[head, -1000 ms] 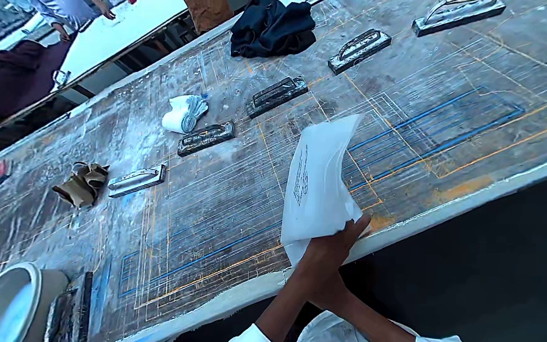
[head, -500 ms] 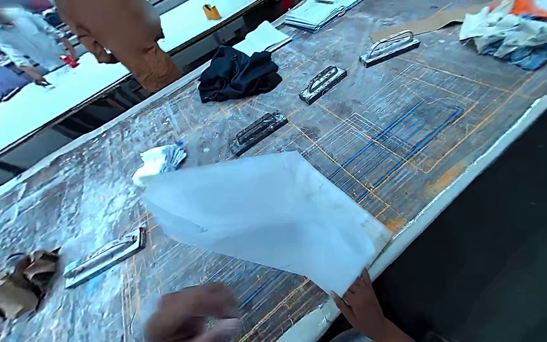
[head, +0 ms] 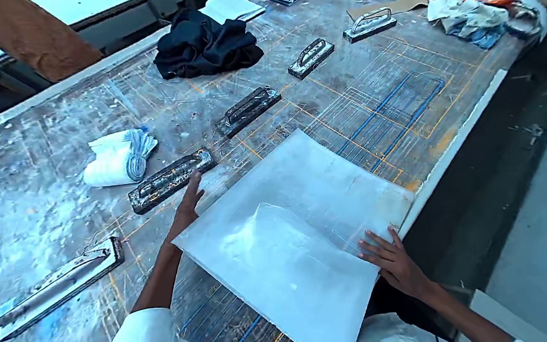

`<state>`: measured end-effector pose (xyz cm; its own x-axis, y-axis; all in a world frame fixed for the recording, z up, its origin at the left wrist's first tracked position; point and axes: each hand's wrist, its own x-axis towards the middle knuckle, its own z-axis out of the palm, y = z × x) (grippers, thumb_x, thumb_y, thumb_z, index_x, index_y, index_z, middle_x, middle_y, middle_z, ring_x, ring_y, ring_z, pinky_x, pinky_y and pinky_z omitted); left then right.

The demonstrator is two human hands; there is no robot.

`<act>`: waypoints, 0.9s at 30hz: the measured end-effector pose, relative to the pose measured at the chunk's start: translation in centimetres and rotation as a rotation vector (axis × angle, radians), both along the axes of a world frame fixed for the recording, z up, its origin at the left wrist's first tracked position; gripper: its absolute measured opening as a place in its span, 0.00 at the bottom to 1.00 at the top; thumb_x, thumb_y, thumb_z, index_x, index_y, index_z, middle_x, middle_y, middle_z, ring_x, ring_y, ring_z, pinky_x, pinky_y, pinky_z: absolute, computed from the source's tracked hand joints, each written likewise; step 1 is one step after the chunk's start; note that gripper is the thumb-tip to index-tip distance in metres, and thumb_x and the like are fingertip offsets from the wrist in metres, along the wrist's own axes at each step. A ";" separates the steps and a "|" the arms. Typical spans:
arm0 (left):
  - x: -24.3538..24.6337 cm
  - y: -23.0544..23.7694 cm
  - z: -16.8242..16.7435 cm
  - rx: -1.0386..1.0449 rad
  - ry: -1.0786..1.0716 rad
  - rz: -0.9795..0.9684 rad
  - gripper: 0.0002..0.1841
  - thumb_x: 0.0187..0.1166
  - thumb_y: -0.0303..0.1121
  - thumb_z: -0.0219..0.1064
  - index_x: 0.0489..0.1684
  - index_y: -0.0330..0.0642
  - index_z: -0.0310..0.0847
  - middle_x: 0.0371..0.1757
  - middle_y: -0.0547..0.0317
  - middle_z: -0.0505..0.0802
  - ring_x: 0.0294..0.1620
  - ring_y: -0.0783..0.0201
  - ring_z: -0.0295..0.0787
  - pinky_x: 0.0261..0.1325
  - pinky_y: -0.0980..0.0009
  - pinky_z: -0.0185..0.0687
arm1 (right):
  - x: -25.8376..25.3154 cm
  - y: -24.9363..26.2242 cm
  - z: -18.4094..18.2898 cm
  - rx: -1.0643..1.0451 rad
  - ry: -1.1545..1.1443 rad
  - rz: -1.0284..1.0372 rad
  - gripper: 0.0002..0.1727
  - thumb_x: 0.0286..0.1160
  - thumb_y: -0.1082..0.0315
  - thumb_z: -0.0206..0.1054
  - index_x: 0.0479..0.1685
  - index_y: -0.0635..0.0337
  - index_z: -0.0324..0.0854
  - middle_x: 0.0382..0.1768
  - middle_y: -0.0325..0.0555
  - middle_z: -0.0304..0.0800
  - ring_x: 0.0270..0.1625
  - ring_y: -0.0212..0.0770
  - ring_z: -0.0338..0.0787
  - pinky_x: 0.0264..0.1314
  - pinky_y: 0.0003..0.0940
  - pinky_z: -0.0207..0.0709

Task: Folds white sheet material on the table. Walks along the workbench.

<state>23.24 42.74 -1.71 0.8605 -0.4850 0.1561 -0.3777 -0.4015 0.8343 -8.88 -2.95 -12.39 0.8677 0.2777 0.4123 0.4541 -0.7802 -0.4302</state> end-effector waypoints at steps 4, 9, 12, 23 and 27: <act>2.2 -2.1 0.5 0.246 -0.225 -0.338 0.24 0.85 0.26 0.51 0.81 0.33 0.73 0.93 0.38 0.60 0.94 0.41 0.52 0.92 0.46 0.50 | -0.2 0.0 0.8 0.018 0.045 0.005 0.24 0.93 0.54 0.44 0.72 0.36 0.85 0.83 0.29 0.77 0.94 0.45 0.57 0.92 0.72 0.34; 3.2 -2.3 -0.7 0.428 -0.410 -0.562 0.30 0.81 0.23 0.46 0.77 0.58 0.83 0.89 0.53 0.72 0.93 0.46 0.58 0.90 0.45 0.58 | -0.9 -0.1 2.0 -0.009 0.076 0.006 0.22 0.90 0.60 0.50 0.73 0.40 0.85 0.83 0.31 0.77 0.94 0.45 0.59 0.94 0.70 0.37; 3.0 -2.5 -2.0 0.423 -0.525 -0.683 0.33 0.68 0.21 0.52 0.71 0.62 0.87 0.88 0.57 0.75 0.92 0.43 0.60 0.86 0.42 0.63 | -1.3 -0.5 3.3 0.018 0.081 -0.003 0.22 0.90 0.62 0.49 0.71 0.45 0.87 0.80 0.34 0.80 0.93 0.45 0.61 0.95 0.66 0.37; -7.1 0.6 -2.1 0.080 -0.223 -0.562 0.25 0.92 0.53 0.44 0.56 0.62 0.94 0.64 0.74 0.95 0.82 0.62 0.78 0.92 0.34 0.33 | 1.7 -7.7 6.8 0.055 0.167 -0.062 0.24 0.83 0.70 0.50 0.67 0.48 0.89 0.78 0.40 0.83 0.88 0.48 0.70 0.93 0.62 0.50; -10.2 1.0 -3.6 0.020 0.063 -0.445 0.20 0.89 0.34 0.52 0.47 0.42 0.95 0.53 0.61 0.99 0.66 0.68 0.91 0.95 0.50 0.46 | 1.6 -8.1 6.1 0.054 0.215 -0.018 0.24 0.80 0.70 0.54 0.70 0.48 0.87 0.79 0.38 0.82 0.88 0.48 0.69 0.92 0.63 0.50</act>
